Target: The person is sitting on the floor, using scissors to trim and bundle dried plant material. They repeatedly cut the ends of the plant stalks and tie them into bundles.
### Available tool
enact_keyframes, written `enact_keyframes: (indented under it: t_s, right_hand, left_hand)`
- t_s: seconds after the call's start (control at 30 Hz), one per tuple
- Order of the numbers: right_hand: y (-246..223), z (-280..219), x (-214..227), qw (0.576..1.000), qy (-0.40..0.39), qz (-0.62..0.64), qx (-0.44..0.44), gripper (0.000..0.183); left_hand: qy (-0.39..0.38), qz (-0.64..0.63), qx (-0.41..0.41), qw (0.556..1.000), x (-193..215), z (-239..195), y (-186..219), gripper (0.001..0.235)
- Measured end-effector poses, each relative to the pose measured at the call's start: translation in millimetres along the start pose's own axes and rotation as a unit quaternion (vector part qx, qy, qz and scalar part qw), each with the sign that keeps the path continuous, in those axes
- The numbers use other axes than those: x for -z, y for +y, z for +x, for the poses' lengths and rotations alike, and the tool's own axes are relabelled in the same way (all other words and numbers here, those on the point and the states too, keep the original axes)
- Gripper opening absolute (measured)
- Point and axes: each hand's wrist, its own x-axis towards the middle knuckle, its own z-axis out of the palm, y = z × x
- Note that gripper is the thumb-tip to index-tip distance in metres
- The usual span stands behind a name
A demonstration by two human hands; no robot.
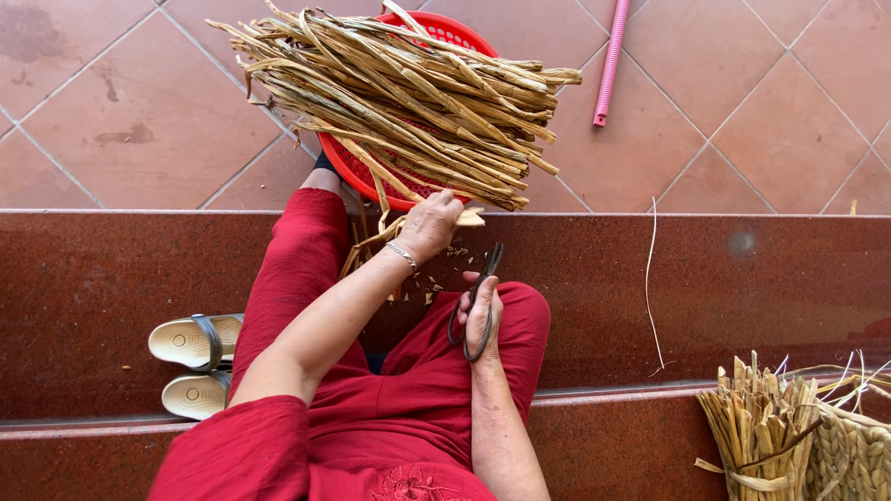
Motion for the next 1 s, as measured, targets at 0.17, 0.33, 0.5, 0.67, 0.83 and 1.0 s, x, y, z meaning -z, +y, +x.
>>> enact_keyframes:
  t_s: [0.17,0.33,0.5,0.67,0.83,1.0]
  right_hand:
    - [-18.1,-8.8,-14.3,0.987,-0.022,-0.147,0.061,0.076]
    - [-39.2,-24.2,-24.9,0.952,-0.031,-0.282,0.114,0.082]
    - [-53.4,-32.7,-33.6,0.917,-0.028,-0.354,0.183,0.087]
    - [-59.4,-38.7,-36.1,0.888,-0.014,-0.380,0.259,0.083]
    - [-59.3,-42.5,-34.9,0.888,-0.013,-0.412,0.206,0.082]
    - [-50.4,-41.8,-32.2,0.878,-0.006,-0.423,0.225,0.079]
  left_hand:
    - [-0.082,-0.423,0.173,0.885,45.1,-25.6,12.0,0.020]
    - [-0.074,-0.663,0.211,0.715,60.9,-56.0,27.5,0.017]
    - [-0.039,-0.679,0.208,0.703,66.9,-69.4,32.4,0.013]
    - [-0.040,-0.680,0.217,0.699,76.8,-73.9,37.5,0.010]
    - [-0.043,-0.667,0.218,0.711,80.4,-75.6,38.4,0.007]
    - [-0.048,-0.623,0.215,0.750,80.2,-79.3,37.6,0.011]
